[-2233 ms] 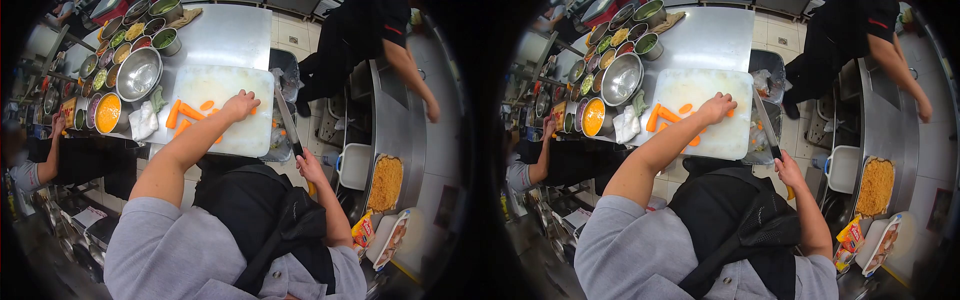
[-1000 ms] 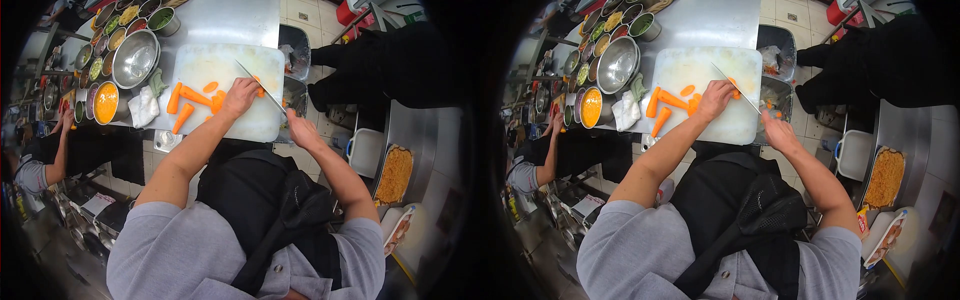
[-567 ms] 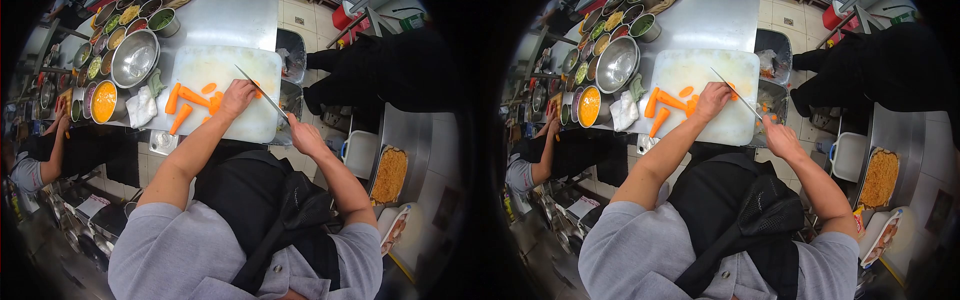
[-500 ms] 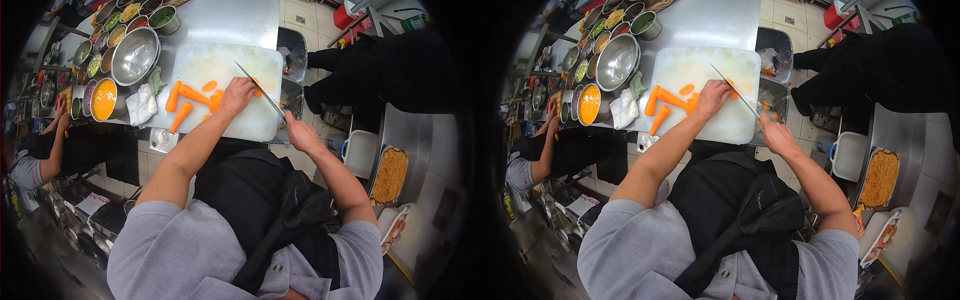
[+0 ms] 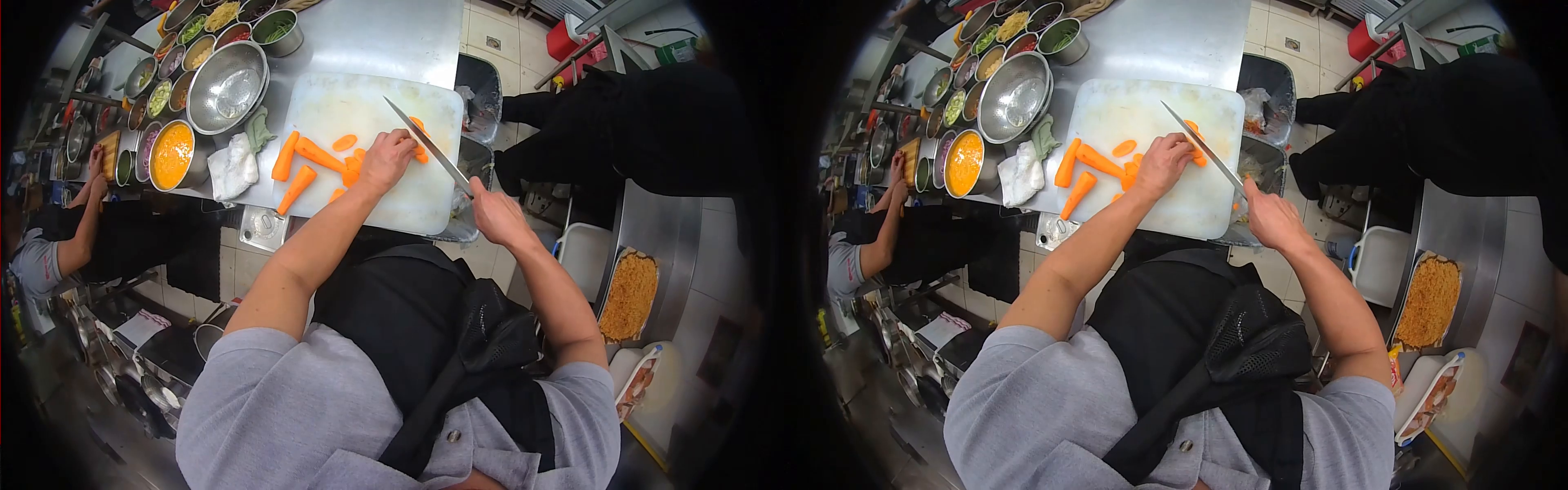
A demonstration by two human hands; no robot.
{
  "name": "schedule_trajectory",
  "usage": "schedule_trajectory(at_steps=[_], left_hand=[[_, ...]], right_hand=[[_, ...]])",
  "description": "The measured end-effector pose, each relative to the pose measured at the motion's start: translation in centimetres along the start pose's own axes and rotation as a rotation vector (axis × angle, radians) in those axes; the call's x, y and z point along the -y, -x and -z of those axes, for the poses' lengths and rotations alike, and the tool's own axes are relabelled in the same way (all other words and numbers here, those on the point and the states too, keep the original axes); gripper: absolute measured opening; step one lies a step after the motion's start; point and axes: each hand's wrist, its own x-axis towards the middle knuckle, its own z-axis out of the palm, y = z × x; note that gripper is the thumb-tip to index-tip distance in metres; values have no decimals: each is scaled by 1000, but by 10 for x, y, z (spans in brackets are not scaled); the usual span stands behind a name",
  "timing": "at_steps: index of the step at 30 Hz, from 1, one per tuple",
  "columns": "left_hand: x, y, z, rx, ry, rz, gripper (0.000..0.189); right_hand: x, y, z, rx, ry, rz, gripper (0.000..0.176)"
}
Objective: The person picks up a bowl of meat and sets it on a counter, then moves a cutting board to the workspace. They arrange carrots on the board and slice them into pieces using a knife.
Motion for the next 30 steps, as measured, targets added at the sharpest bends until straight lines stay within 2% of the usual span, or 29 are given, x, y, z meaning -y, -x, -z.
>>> schedule_trajectory(at_steps=[15, 20, 27, 30], left_hand=[[12, -2, -5, -52, 91, -29, 24], [11, 0, -3, -36, 109, -25, 25], [6, 2, 0, -29, 124, 15, 24], [11, 1, -3, -55, 67, -54, 22]], right_hand=[[-1, 9, -2, 80, 59, 8, 21], [-7, -26, -44, 44, -7, 5, 21], [-4, -26, -19, 35, -57, 39, 22], [6, -7, -2, 28, -29, 22, 23]])
